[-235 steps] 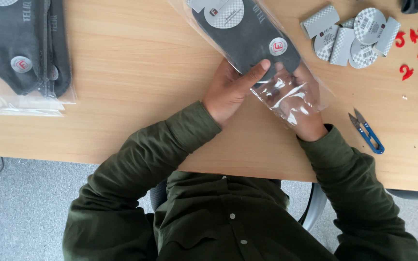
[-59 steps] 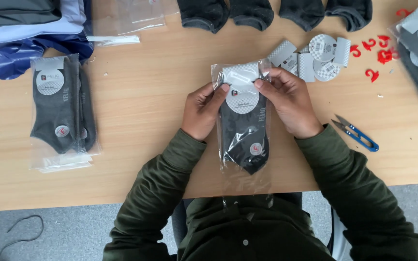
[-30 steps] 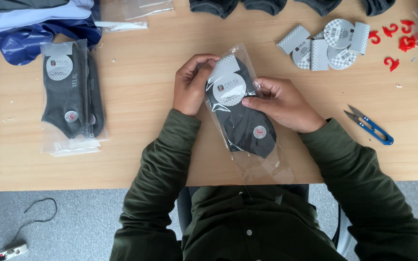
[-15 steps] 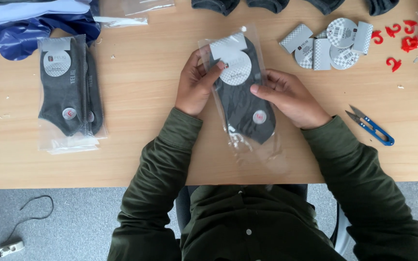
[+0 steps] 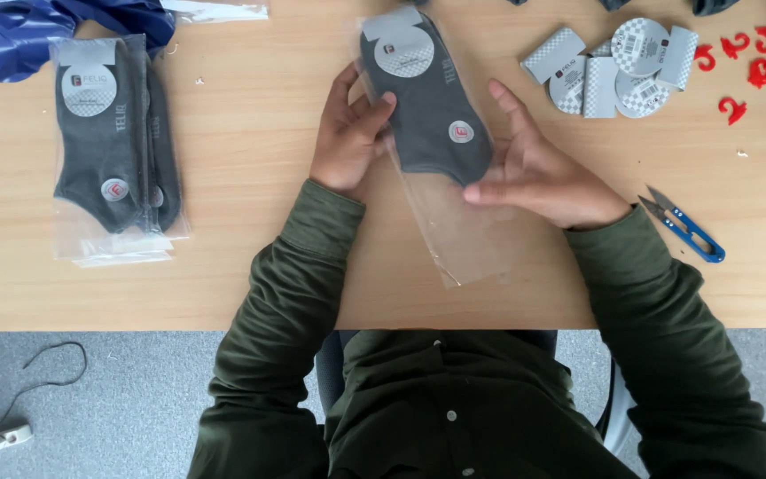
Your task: Attaching cardboard tags to socks, placing them in plastic bags, and trimming loose threads with a small cutter.
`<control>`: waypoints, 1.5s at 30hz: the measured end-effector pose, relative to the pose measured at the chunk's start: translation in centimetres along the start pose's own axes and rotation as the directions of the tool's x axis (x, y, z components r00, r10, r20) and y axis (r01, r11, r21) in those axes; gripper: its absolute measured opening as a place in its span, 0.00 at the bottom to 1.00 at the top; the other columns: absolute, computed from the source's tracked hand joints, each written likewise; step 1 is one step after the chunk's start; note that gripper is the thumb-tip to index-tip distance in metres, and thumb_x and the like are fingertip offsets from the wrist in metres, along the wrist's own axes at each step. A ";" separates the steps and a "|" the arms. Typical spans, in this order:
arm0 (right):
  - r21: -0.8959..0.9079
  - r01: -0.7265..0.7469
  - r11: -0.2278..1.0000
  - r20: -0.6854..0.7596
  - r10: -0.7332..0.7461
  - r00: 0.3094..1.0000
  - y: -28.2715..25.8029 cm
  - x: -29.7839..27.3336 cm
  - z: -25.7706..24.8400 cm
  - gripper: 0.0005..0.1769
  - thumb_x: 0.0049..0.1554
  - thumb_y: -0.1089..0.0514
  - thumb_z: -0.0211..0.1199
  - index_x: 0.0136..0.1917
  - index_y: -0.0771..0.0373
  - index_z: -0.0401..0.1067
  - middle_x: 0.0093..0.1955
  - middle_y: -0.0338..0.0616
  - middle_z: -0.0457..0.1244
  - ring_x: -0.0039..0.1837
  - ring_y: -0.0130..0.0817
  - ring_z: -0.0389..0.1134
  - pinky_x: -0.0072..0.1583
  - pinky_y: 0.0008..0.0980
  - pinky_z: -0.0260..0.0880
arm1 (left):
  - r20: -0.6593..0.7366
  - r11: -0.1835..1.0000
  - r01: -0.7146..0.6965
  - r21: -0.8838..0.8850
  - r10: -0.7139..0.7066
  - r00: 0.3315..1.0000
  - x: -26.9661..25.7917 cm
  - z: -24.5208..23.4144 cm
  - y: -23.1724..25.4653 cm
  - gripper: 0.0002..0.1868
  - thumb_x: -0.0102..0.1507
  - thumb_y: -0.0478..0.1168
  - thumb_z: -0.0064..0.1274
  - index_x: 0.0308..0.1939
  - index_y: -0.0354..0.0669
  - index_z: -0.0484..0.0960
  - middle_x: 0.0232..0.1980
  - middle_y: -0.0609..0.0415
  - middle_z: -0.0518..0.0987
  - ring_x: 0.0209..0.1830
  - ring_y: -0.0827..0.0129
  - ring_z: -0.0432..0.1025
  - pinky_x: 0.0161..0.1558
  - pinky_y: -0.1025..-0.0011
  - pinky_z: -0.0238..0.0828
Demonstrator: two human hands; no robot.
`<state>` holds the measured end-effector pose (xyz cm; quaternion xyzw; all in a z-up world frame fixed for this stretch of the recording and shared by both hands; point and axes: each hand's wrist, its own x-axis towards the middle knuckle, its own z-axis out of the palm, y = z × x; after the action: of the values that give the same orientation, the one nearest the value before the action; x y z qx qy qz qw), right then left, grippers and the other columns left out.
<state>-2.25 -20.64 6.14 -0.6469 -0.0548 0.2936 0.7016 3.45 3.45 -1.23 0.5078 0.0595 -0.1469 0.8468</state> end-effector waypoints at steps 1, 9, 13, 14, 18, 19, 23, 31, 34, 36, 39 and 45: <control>-0.011 -0.011 1.000 0.074 0.012 0.997 -0.3 -0.3 0.2 0.65 0.52 0.70 0.63 0.83 0.43 0.20 0.73 0.59 0.57 0.43 0.25 0.67 0.66 0.40 0.73 | -0.048 1.000 -0.004 0.024 0.006 0.999 -0.2 0.0 0.5 0.38 0.63 0.41 0.59 0.75 0.51 0.60 0.52 0.49 0.84 0.40 0.68 0.77 0.45 0.59 0.82; -0.015 0.040 0.999 -0.091 -0.041 0.995 1.5 0.6 0.1 0.41 0.52 0.66 0.69 0.74 0.61 0.53 0.65 0.44 0.63 0.50 0.32 0.73 0.52 0.31 0.78 | 0.020 0.992 0.108 0.064 -0.109 0.994 -1.6 2.3 2.8 0.53 0.54 0.49 0.64 0.78 0.52 0.51 0.60 0.46 0.81 0.59 0.56 0.78 0.53 0.52 0.85; -0.047 0.051 0.998 -0.132 -0.056 0.990 2.0 0.7 -0.1 0.16 0.53 0.61 0.72 0.54 0.61 0.71 0.51 0.40 0.70 0.50 0.24 0.71 0.55 0.28 0.78 | 0.183 0.974 0.172 0.151 -0.198 0.963 -1.6 1.9 2.1 0.65 0.54 0.40 0.66 0.81 0.62 0.31 0.69 0.46 0.73 0.65 0.55 0.74 0.55 0.51 0.84; -0.048 0.050 0.998 -0.132 -0.056 0.990 2.1 0.7 -0.2 0.16 0.53 0.61 0.72 0.54 0.61 0.71 0.51 0.40 0.70 0.50 0.24 0.71 0.55 0.28 0.78 | 0.183 0.974 0.171 0.150 -0.198 0.963 -1.6 1.8 2.1 0.65 0.54 0.40 0.66 0.81 0.62 0.31 0.69 0.46 0.73 0.65 0.55 0.74 0.55 0.51 0.84; -0.073 0.002 0.997 -0.132 -0.012 0.991 0.8 0.5 0.3 0.27 0.54 0.60 0.69 0.63 0.60 0.62 0.54 0.44 0.68 0.52 0.31 0.72 0.54 0.31 0.78 | 0.224 0.975 0.165 0.150 -0.196 0.955 -1.6 1.1 1.8 0.68 0.54 0.36 0.67 0.81 0.62 0.27 0.71 0.46 0.69 0.64 0.60 0.72 0.57 0.51 0.82; -0.085 -0.020 0.996 -0.116 0.010 0.993 0.0 0.3 0.6 0.38 0.55 0.58 0.64 0.76 0.63 0.54 0.61 0.52 0.66 0.56 0.41 0.74 0.54 0.38 0.81 | 0.241 0.979 0.167 0.115 -0.191 0.952 -1.5 0.9 1.7 0.69 0.54 0.34 0.66 0.81 0.63 0.27 0.71 0.47 0.69 0.64 0.61 0.72 0.59 0.50 0.81; -0.123 0.207 0.971 -0.010 -0.210 0.978 1.0 -0.2 -2.1 0.47 0.65 0.52 0.55 0.84 0.50 0.27 0.89 0.57 0.25 0.50 0.48 0.75 0.28 0.20 0.57 | 0.221 0.979 0.202 0.022 -0.202 0.954 -1.9 1.0 2.5 0.72 0.53 0.31 0.66 0.80 0.68 0.22 0.75 0.47 0.65 0.67 0.59 0.70 0.64 0.44 0.75; -0.748 0.559 0.358 0.137 -0.741 0.658 2.4 0.3 -3.0 0.24 0.61 0.69 0.77 0.68 0.59 0.74 0.53 0.43 0.51 0.55 0.39 0.56 0.59 0.39 0.61 | 0.351 0.975 0.214 0.058 -0.221 0.910 -4.2 2.6 6.8 0.41 0.63 0.40 0.57 0.79 0.46 0.57 0.73 0.51 0.68 0.59 0.63 0.78 0.58 0.63 0.83; -0.708 0.620 0.339 0.075 -0.836 0.543 1.9 0.0 -2.8 0.17 0.63 0.50 0.67 0.58 0.66 0.79 0.59 0.48 0.53 0.59 0.44 0.56 0.56 0.40 0.62 | 0.448 0.972 0.116 0.202 -0.197 0.872 -4.2 2.0 6.8 0.41 0.64 0.60 0.48 0.79 0.55 0.55 0.79 0.47 0.65 0.64 0.61 0.77 0.48 0.66 0.87; -0.721 0.632 0.283 0.058 -0.885 0.463 -0.4 -1.0 -1.7 0.14 0.67 0.54 0.60 0.53 0.70 0.75 0.57 0.56 0.59 0.59 0.50 0.60 0.62 0.46 0.62 | 0.389 0.935 0.061 0.348 -0.204 0.898 -5.2 3.0 8.6 0.45 0.60 0.68 0.38 0.78 0.53 0.60 0.57 0.51 0.74 0.41 0.69 0.71 0.33 0.74 0.67; -0.669 0.645 0.369 -0.173 -0.922 0.348 0.1 -1.9 -2.7 0.16 0.67 0.53 0.61 0.48 0.71 0.70 0.49 0.55 0.64 0.53 0.44 0.63 0.59 0.44 0.63 | 0.321 0.871 -0.121 0.476 -0.043 0.946 -5.8 3.0 9.1 0.44 0.62 0.71 0.29 0.68 0.46 0.74 0.26 0.58 0.74 0.15 0.78 0.58 0.18 0.80 0.46; -0.354 0.477 0.804 -0.355 -0.588 0.727 0.1 -1.2 -1.4 0.11 0.64 0.59 0.69 0.52 0.63 0.68 0.47 0.38 0.62 0.52 0.25 0.62 0.56 0.29 0.65 | 0.366 0.949 -0.156 0.273 0.048 0.929 -3.4 1.5 4.6 0.46 0.64 0.75 0.31 0.66 0.41 0.76 0.46 0.53 0.77 0.39 0.73 0.72 0.35 0.77 0.72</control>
<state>-2.63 -22.48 6.21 -0.7319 -0.1109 -0.0878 0.6665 1.62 4.85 4.20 0.5967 -0.1439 -0.1988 0.7640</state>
